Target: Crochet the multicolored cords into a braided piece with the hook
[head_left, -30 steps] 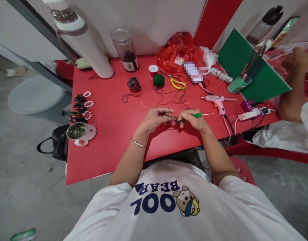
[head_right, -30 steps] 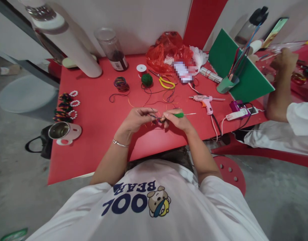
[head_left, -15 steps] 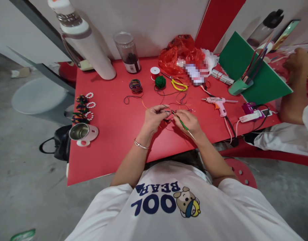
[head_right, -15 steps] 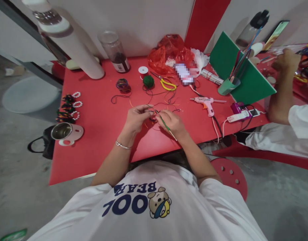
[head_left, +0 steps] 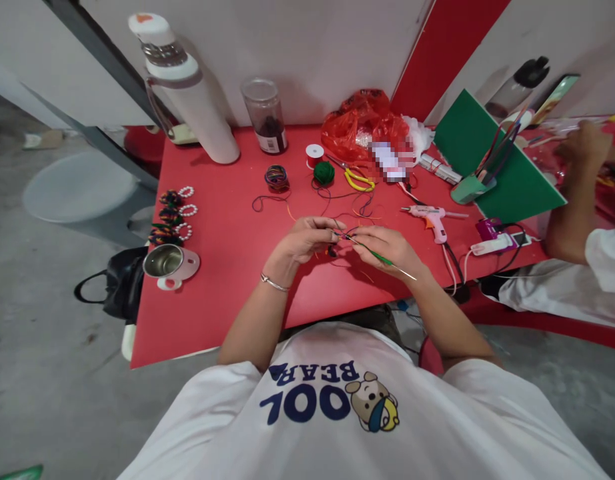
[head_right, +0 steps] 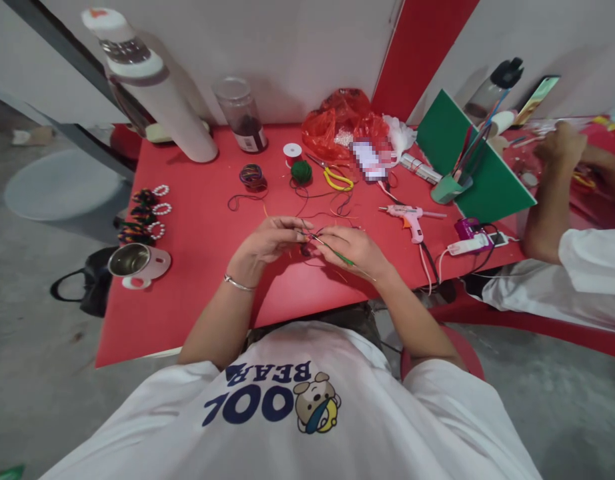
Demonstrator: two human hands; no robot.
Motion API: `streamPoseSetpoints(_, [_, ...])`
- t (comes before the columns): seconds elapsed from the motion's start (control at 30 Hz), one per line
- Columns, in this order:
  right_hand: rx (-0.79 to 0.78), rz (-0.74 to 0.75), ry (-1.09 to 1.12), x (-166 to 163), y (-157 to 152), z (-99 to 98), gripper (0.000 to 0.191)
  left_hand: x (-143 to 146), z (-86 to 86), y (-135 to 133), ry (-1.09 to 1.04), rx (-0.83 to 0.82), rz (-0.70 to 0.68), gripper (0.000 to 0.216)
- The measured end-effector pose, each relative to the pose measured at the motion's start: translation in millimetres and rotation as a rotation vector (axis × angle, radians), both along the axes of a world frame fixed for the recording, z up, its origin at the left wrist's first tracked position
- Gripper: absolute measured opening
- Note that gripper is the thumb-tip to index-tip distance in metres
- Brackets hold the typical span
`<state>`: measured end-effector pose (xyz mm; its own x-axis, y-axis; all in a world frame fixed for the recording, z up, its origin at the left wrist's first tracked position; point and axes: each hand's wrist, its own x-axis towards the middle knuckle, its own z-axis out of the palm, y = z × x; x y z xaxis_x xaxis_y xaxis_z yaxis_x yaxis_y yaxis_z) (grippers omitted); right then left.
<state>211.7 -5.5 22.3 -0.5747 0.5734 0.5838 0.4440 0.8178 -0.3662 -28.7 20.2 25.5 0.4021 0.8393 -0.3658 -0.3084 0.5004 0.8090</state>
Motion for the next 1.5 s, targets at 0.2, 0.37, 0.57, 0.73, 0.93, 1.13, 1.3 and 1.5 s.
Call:
streamPoseSetpoints(0.2, [-0.410,0.067,0.323,-6.4,-4.5,14.5,0.029,2.5,9.7,1.1,-0.049,0.016,-0.044,0.030])
streamPoseSetpoints(0.37, [-0.630,-0.083,0.653,-37.1,-10.1,-11.0,0.041,17.8,9.0,-8.1,-0.158,0.092,0.103,0.033])
streamPoseSetpoints(0.57, [-0.472,-0.293,0.705,-59.0,-14.3,-25.8,0.039,20.7,7.0,-14.2,-0.207,0.155,0.173,0.044])
streamPoseSetpoints(0.73, [-0.424,-0.307,0.593,-59.7,-13.2,-17.7,0.040,14.3,0.8,-12.1,-0.090,0.248,0.225,0.046])
streamPoseSetpoints(0.93, [-0.006,-0.472,0.409,-70.4,-15.4,-23.6,0.027,24.1,0.6,-15.4,-0.028,0.266,0.380,0.044])
streamPoseSetpoints(1.13, [0.167,-0.282,0.349,-55.2,-4.9,-29.5,0.022,16.0,15.7,-20.2,-0.216,0.108,0.218,0.045])
streamPoseSetpoints(1.3, [0.097,-0.039,0.210,-28.8,2.2,-11.3,0.024,-0.1,16.6,-19.2,-0.182,0.053,0.082,0.047])
streamPoseSetpoints(1.5, [0.032,0.008,0.074,-14.5,-1.5,6.4,0.030,-3.1,14.5,-15.3,-0.150,0.023,0.020,0.049])
